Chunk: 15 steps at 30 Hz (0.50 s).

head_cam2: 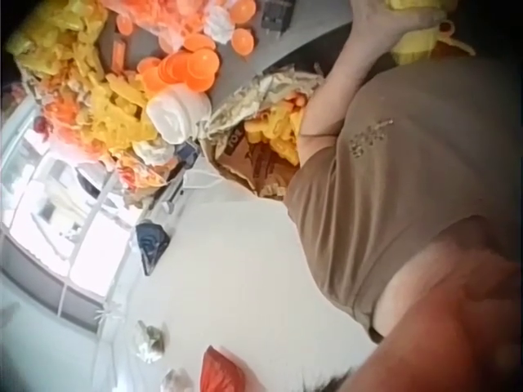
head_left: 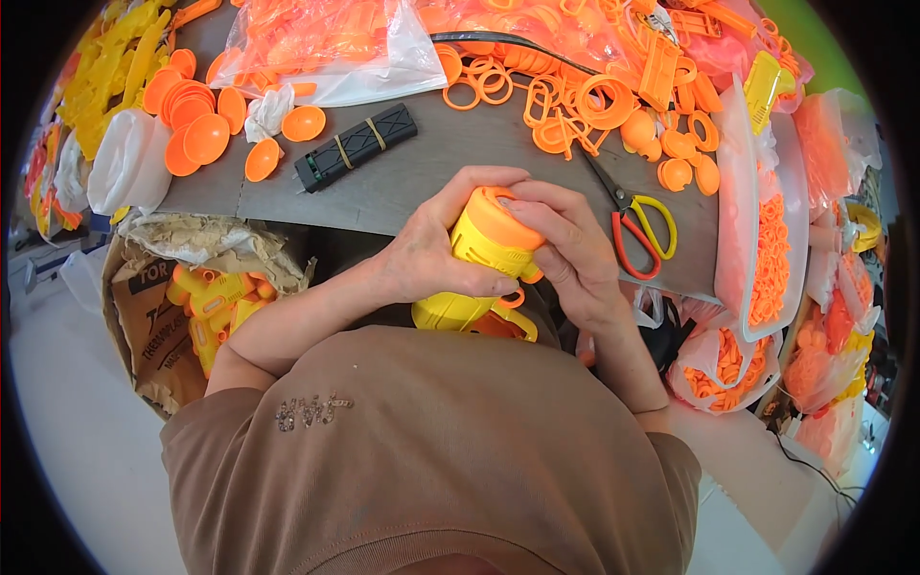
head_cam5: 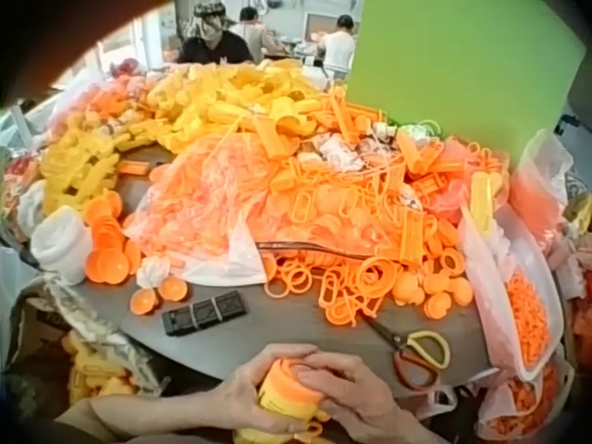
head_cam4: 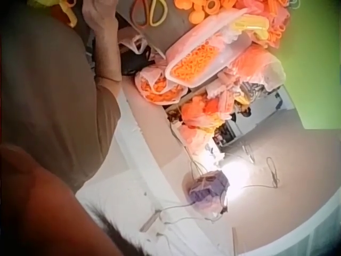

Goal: Assembling and inspecting a yellow plastic toy bubble gun at a factory workbench.

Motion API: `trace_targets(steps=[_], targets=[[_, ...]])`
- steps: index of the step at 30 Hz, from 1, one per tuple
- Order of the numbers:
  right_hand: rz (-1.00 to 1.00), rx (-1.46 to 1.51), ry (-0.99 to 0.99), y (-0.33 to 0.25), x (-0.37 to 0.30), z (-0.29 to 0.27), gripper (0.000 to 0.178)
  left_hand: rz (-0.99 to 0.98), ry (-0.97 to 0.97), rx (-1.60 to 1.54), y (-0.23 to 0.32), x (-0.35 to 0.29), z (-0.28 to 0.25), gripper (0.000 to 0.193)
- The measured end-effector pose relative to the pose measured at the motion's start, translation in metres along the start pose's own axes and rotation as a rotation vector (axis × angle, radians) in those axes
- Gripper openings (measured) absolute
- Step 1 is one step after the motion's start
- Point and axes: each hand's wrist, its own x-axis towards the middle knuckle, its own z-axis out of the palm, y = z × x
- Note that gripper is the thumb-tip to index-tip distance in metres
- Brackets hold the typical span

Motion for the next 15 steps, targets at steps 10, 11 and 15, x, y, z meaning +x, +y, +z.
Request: trace_targets(steps=[10,11,15], targets=[[-0.043,-0.192,0.248,-0.006,-0.005,0.015,0.038,-0.097,0.093,-0.112,0.000,-0.006,0.003,0.068],[-0.023,-0.185,0.245,-0.005,-0.005,0.015,0.037,-0.101,0.097,-0.109,-0.001,-0.007,0.004,0.068],[-0.065,-0.147,0.283,0.004,-0.009,0.019,0.035,-0.101,0.112,-0.002,-0.003,-0.008,0.004,0.067]])
